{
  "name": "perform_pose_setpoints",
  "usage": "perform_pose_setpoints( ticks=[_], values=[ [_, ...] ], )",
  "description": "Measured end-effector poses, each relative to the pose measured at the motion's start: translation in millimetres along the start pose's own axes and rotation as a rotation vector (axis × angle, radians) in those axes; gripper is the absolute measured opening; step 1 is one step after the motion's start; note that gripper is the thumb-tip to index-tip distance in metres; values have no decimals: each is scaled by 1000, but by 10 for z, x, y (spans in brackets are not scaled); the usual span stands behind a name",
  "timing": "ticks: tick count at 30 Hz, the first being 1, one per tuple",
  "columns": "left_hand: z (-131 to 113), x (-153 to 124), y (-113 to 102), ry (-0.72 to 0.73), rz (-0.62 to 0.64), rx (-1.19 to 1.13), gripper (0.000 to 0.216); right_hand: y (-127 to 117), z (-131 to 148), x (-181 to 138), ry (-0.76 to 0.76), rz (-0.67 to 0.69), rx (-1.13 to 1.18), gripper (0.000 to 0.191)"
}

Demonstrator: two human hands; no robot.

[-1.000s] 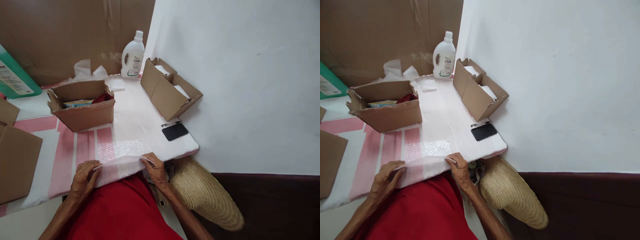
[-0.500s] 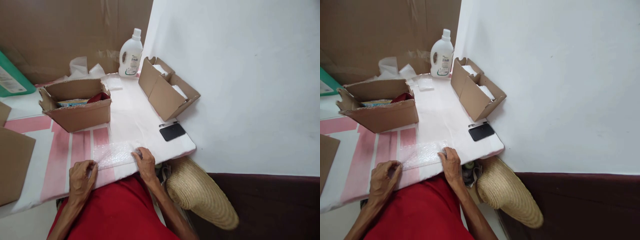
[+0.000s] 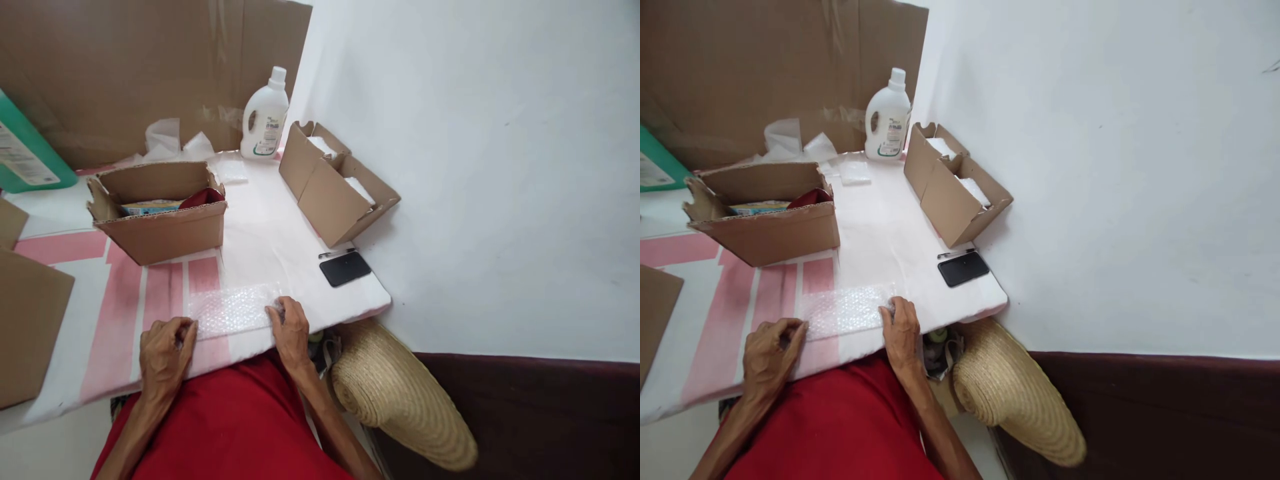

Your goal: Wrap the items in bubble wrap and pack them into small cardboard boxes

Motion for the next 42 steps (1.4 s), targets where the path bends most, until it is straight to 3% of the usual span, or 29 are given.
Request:
perform_pose_setpoints(
  ticks=[12,15,17,19,21,23,30,34,38,42],
  values=[
    [25,70,46,-17,39,85,32,-5,32,-29,26,-30,-2,13],
    [5,83,17,-38,-34,82,28,-7,24,-3,64,-75,31,21],
    [-54,84,-29,52,-113,85,22,-1,21,17,59,-73,46,23],
    [-150,80,-65,250,-127,62,12,12,17,32,45,-69,47,23],
    [-225,66,-74,441,-55,30,12,26,6,42,42,-76,43,22],
    [-225,51,-71,534,20,13,16,38,-6,50,38,-81,38,20],
    [79,34,-31,708,156,0,38,-30,-54,114,76,-63,-117,16],
    [165,41,3,752,136,31,37,-53,-57,193,113,26,-286,14],
    [85,21,-20,788,77,16,32,-29,33,369,58,122,-259,20],
    [-219,-27,-46,761,64,2,28,83,250,714,-77,207,-191,19]
  ],
)
Point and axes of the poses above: each hand's wrist, its own x-axis towards the middle knuckle, its own y-axis out of the palm, z = x × y, the point moved 3 cm from there along x, towards the middle knuckle, and after that the axes turned 13 degrees about y, right-handed, at the moved point
